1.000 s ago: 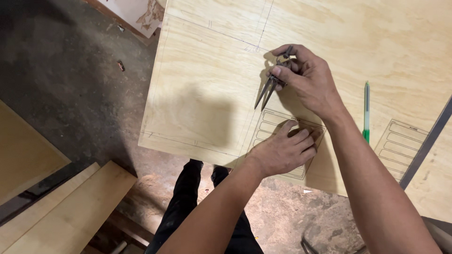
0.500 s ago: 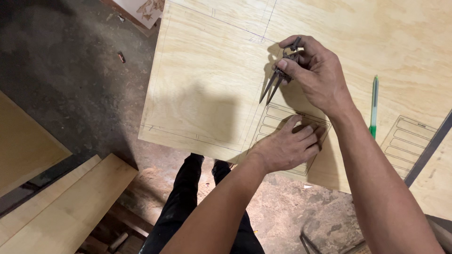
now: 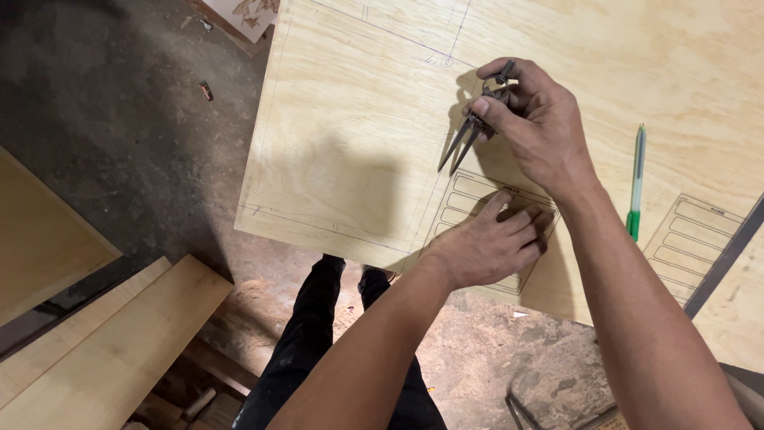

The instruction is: The person marks a large plywood sheet using a green pen, a metal ruler, and a compass. They trace outlines from paper templates and draw straight lines and arcs to prepare the wood for cutting.

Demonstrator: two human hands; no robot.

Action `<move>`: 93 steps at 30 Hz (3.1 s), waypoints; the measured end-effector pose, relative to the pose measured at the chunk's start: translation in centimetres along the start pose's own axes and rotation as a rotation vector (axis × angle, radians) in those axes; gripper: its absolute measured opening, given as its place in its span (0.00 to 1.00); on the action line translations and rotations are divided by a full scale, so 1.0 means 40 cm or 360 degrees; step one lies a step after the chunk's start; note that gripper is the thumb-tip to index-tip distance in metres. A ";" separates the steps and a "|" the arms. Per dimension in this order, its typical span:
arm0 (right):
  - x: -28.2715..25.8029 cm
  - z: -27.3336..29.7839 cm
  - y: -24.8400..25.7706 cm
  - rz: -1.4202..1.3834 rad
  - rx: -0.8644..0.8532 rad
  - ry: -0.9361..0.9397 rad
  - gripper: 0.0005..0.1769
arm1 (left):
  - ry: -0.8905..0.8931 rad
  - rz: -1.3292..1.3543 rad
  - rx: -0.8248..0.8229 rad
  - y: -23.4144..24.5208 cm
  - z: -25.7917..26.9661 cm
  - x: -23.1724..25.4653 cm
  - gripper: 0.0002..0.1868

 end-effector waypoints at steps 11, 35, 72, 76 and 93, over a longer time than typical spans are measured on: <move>0.006 0.003 0.005 -0.0003 -0.0006 0.0002 0.17 | 0.0007 -0.0053 -0.0020 0.007 0.002 0.001 0.20; 0.145 0.062 0.222 -0.0442 0.0647 0.0094 0.30 | -0.0029 -0.0181 0.0024 0.045 -0.002 -0.005 0.21; 0.257 0.533 0.116 0.1609 0.0153 0.0511 0.40 | 0.0135 -0.0082 -0.0193 0.136 0.248 -0.174 0.45; 0.269 0.531 0.119 0.1638 0.0137 0.0506 0.41 | 0.0131 -0.0068 -0.0163 0.130 0.250 -0.175 0.46; 0.281 0.538 0.126 0.1615 0.0125 0.0529 0.41 | 0.0104 -0.0118 -0.0170 0.127 0.249 -0.172 0.46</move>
Point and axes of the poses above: each hand's wrist, its own z-axis away from the middle knuckle, its own y-axis out of the back of the hand, x = y × z, the point moved 3 cm from there along -z, towards the middle knuckle, and after that the axes turned 3 degrees about x, right-handed, at the moved point
